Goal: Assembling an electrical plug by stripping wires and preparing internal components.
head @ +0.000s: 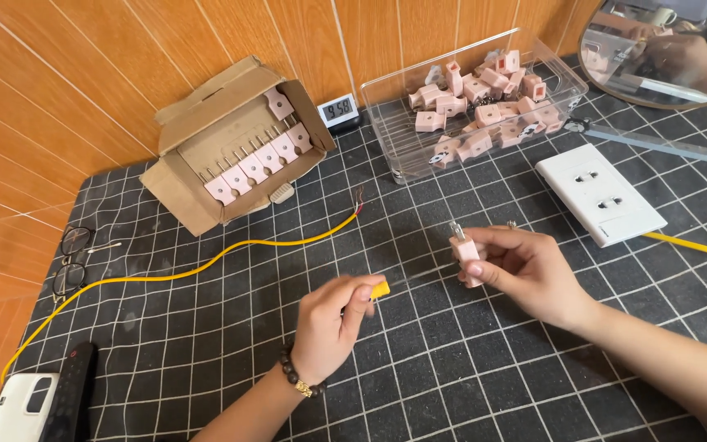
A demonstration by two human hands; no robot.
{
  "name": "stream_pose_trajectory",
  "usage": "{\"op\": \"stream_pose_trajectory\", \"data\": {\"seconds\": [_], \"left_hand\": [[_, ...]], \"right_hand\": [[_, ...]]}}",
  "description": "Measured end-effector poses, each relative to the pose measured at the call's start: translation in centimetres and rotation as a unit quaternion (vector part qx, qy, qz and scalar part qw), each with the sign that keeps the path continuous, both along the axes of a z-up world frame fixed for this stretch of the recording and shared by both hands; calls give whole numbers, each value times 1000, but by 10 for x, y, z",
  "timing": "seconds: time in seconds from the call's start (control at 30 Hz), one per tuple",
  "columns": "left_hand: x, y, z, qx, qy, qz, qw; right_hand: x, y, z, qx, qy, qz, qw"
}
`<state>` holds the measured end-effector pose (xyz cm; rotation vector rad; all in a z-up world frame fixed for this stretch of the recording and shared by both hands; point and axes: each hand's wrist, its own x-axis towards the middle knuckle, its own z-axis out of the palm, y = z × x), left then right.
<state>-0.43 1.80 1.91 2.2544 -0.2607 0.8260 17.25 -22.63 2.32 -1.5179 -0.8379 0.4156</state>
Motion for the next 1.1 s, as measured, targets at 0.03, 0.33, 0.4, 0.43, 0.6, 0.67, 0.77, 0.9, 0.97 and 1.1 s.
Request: {"op": "stream_pose_trajectory", "data": {"seconds": [0.03,0.33,0.4,0.43,0.6,0.67,0.77,0.9,0.97,1.1], "left_hand": [[1,-2,2,0,-1,0,1000],[5,1,5,-13,56,-32,998],[6,3,6,17,-3,2,1000],[5,2,2,17,-3,2,1000],[6,5,-1,-73,128,3,989],[6,5,4,-56,100,1,993],[5,4,8,-25,43,4,999],[3,9,-10,-35,77,44,995],[5,8,-5,-68,87,25,994],[9,10,3,-10,46,-30,998]], "right_hand": [[1,0,0,0,-1,0,1000],[10,7,-10,41,94,24,994],[6,6,-12,31,103,24,994],[5,7,-14,30,103,24,994],[4,9,-26,40,151,26,987],[5,9,-23,29,164,11,986],[4,9,-23,22,181,-7,983],[3,8,-30,22,167,6,986],[2,8,-29,13,143,4,990],[7,10,-27,24,183,-22,982]]}}
